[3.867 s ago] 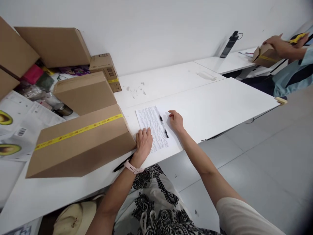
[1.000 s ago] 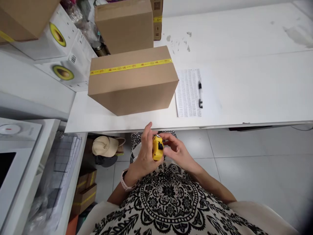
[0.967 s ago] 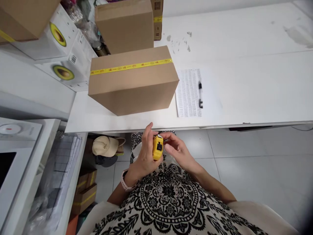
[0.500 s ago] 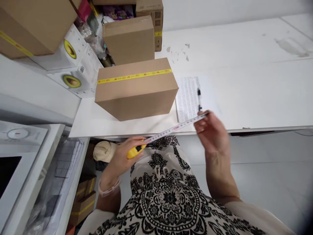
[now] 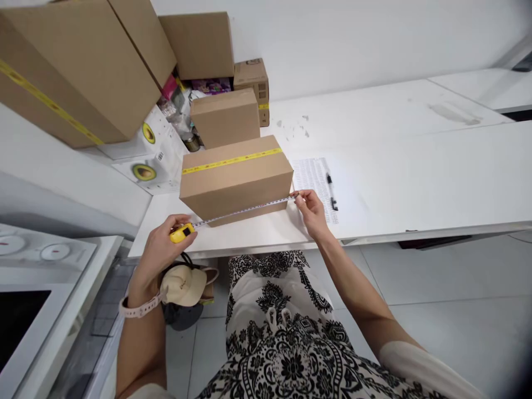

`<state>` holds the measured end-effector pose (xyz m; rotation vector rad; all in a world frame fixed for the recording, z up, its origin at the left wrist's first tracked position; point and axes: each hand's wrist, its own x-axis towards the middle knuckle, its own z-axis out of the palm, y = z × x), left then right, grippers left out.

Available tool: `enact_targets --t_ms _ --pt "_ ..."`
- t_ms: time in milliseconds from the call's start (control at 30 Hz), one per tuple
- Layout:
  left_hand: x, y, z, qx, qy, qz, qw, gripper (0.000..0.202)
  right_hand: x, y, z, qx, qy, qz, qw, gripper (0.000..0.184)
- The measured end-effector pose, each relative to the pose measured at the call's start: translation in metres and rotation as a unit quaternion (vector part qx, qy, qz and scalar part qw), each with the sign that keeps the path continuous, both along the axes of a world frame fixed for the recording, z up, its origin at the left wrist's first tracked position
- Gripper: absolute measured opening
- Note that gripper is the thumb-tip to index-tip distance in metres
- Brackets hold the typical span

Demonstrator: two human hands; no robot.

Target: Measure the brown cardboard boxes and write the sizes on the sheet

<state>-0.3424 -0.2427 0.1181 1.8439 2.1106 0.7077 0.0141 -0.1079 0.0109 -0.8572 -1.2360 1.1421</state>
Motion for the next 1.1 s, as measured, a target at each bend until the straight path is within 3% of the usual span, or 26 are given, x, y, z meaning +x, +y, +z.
enact_targets --t_ms 100,300,467,600,700,900,967,1100 --pt "-0.006 0.011 0.002 -0.007 0.037 -0.005 0.999 0.07 0.003 0.007 -0.004 0.008 -0.027 -0.025 0.999 0.03" --pt "-0.016 0.023 0.008 -0.03 0.099 -0.04 0.994 0.054 0.004 0.024 -0.004 0.009 -0.011 -0.034 0.999 0.033" --pt "-0.019 0.03 0.004 -0.037 0.047 -0.075 0.995 0.052 -0.015 0.031 -0.004 -0.009 0.006 -0.013 1.0 0.038" --pt "-0.014 0.034 0.001 -0.028 0.009 -0.063 0.998 0.049 -0.03 0.029 -0.002 -0.021 0.027 -0.059 0.998 0.038" --pt "-0.006 0.029 0.017 -0.03 -0.024 -0.051 0.998 0.045 -0.024 0.017 0.017 -0.018 0.016 -0.113 0.993 0.034" --pt "0.012 0.019 0.074 -0.095 -0.053 -0.058 0.992 0.039 0.013 -0.013 0.083 0.013 -0.08 -0.178 0.981 0.027" --pt "0.015 0.025 0.085 -0.131 -0.063 -0.063 0.987 0.038 0.02 -0.013 0.093 -0.001 -0.092 -0.171 0.981 0.028" --pt "0.013 0.051 0.1 -0.193 -0.091 -0.107 0.971 0.033 0.021 0.003 0.095 -0.041 -0.073 -0.124 0.989 0.03"
